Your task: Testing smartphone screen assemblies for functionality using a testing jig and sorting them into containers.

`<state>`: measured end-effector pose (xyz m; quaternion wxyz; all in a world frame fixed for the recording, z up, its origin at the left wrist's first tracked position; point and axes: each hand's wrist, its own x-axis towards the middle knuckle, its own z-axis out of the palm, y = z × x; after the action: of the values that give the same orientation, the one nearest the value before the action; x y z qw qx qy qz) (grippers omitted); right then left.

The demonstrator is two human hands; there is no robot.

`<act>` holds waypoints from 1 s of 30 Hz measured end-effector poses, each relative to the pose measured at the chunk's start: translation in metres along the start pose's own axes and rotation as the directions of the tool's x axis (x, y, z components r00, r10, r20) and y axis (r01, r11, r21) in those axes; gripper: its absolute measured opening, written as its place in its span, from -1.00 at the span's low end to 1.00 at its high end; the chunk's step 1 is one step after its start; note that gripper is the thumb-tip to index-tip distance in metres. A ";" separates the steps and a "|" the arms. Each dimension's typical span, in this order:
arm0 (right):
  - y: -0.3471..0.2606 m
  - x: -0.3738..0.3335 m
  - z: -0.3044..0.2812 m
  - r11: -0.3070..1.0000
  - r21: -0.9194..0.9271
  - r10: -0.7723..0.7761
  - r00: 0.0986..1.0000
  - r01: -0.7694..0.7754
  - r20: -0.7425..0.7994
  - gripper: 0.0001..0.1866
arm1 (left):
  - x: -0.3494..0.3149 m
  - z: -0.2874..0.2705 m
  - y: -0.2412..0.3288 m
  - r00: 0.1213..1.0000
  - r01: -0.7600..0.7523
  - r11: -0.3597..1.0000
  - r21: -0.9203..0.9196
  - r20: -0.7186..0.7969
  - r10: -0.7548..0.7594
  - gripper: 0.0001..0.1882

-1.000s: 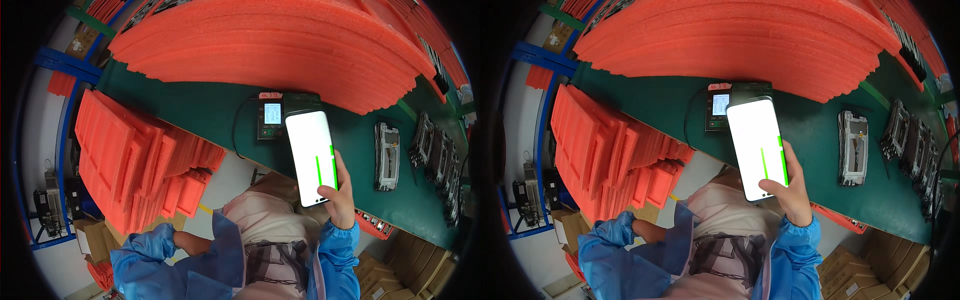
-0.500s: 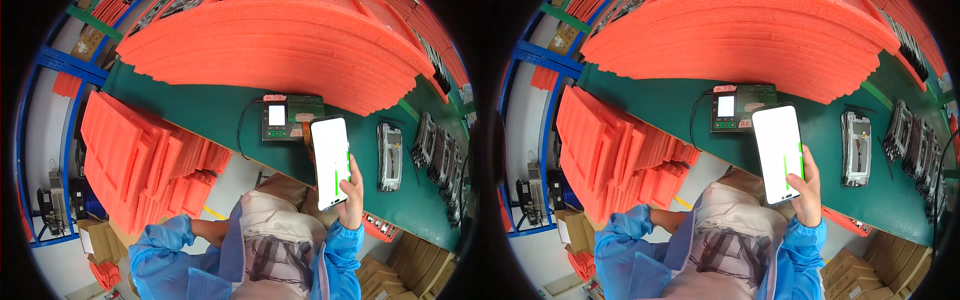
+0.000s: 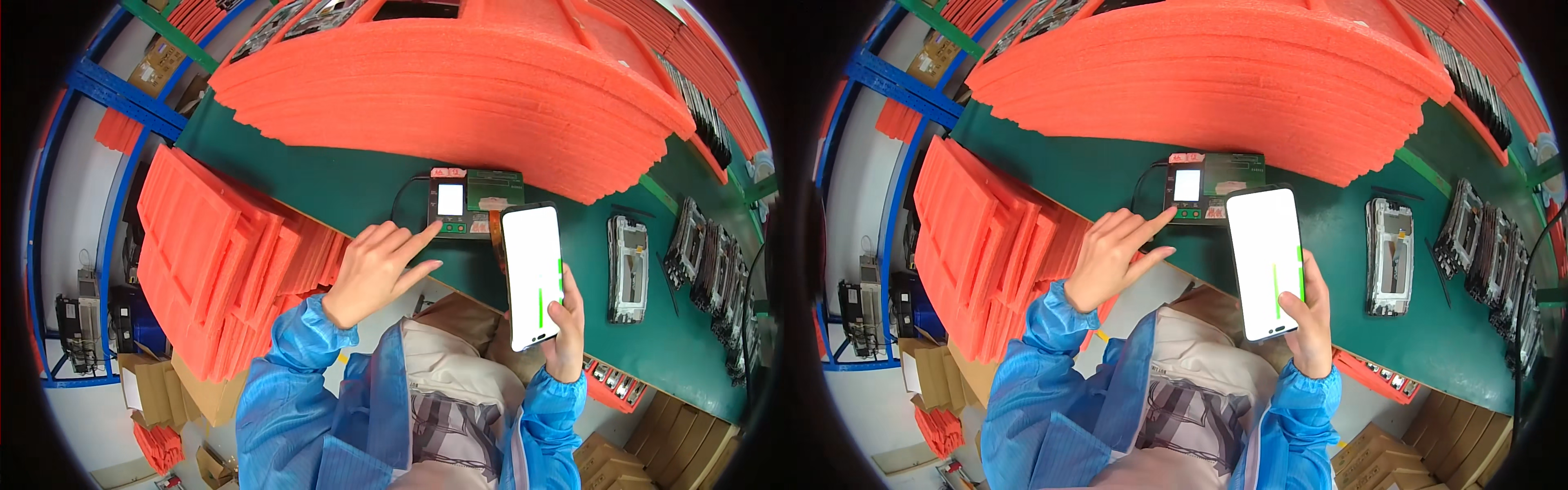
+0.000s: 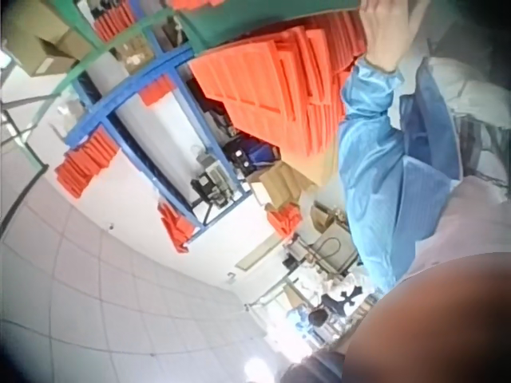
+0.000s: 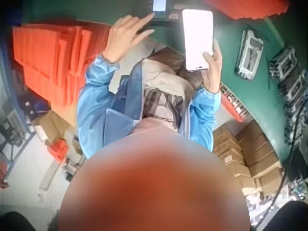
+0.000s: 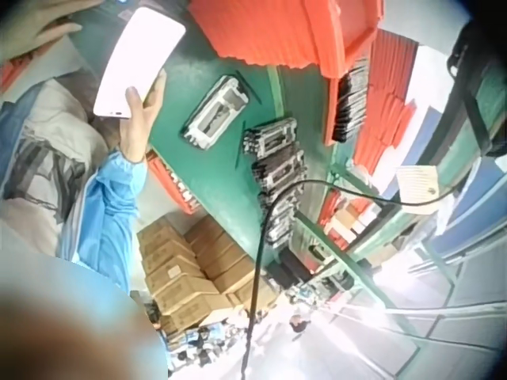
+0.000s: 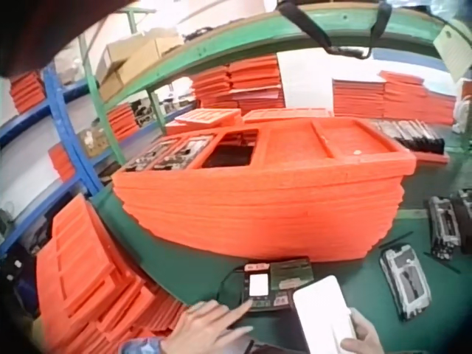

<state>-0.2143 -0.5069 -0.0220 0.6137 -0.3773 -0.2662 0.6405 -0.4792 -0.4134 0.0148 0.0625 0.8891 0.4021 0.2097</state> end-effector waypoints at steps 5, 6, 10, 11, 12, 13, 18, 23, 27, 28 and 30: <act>0.002 -0.006 0.004 0.999 0.032 -0.027 0.996 0.029 -0.083 -0.44 | -0.004 0.011 0.005 0.994 0.053 0.928 -0.370 -0.069 -0.084 -0.71; 0.008 -0.008 0.003 0.996 0.079 -0.013 0.980 0.029 -0.197 -0.44 | -0.003 0.014 0.009 0.995 0.045 0.927 -0.372 -0.068 -0.076 -0.71; 0.012 -0.008 0.010 0.995 -0.044 -0.094 0.967 0.086 -0.237 -0.41 | 0.000 0.029 0.040 0.998 -0.003 0.776 -0.630 -0.049 -0.036 -0.75; 0.013 -0.008 0.011 0.985 -0.128 -0.140 0.970 0.116 -0.199 -0.38 | 0.001 0.030 0.047 0.993 0.107 0.684 -0.721 0.037 -0.115 -0.76; 0.012 -0.008 0.014 0.985 -0.129 -0.142 0.968 0.117 -0.206 -0.38 | 0.003 0.030 0.054 0.974 0.216 0.573 -0.791 0.135 -0.181 -0.77; 0.010 -0.009 0.018 0.980 -0.157 -0.146 0.975 0.120 -0.166 -0.40 | 0.004 0.031 0.060 0.943 0.320 0.446 -0.835 0.238 -0.231 -0.77; -0.008 -0.010 0.034 0.745 -0.633 -0.254 0.967 0.210 0.021 -0.27 | 0.006 0.029 0.076 0.910 0.353 0.239 -0.905 0.273 -0.311 -0.82; -0.012 -0.015 0.040 0.681 -0.732 -0.215 0.964 0.032 -0.158 0.03 | 0.017 0.021 0.079 1.000 0.010 0.710 -0.704 0.010 -0.004 -0.89; 0.033 0.000 0.013 0.528 -0.652 -0.640 0.760 0.544 0.115 -0.02 | 0.025 0.019 0.070 0.987 -0.160 0.719 -0.676 -0.098 0.127 -0.89; 0.034 0.003 0.012 0.531 -0.650 -0.638 0.761 0.544 0.116 -0.02 | 0.026 0.017 0.063 0.995 -0.098 0.718 -0.689 -0.072 0.067 -0.89; 0.035 0.010 0.010 0.409 -0.696 -0.665 0.715 0.590 0.215 -0.07 | 0.032 0.016 0.056 0.999 -0.034 0.713 -0.700 -0.044 0.003 -0.89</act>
<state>-0.2429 -0.4998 -0.0461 0.6182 -0.4887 -0.5875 0.1839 -0.4153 -0.4264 0.0263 0.3842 0.7989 0.2851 0.3645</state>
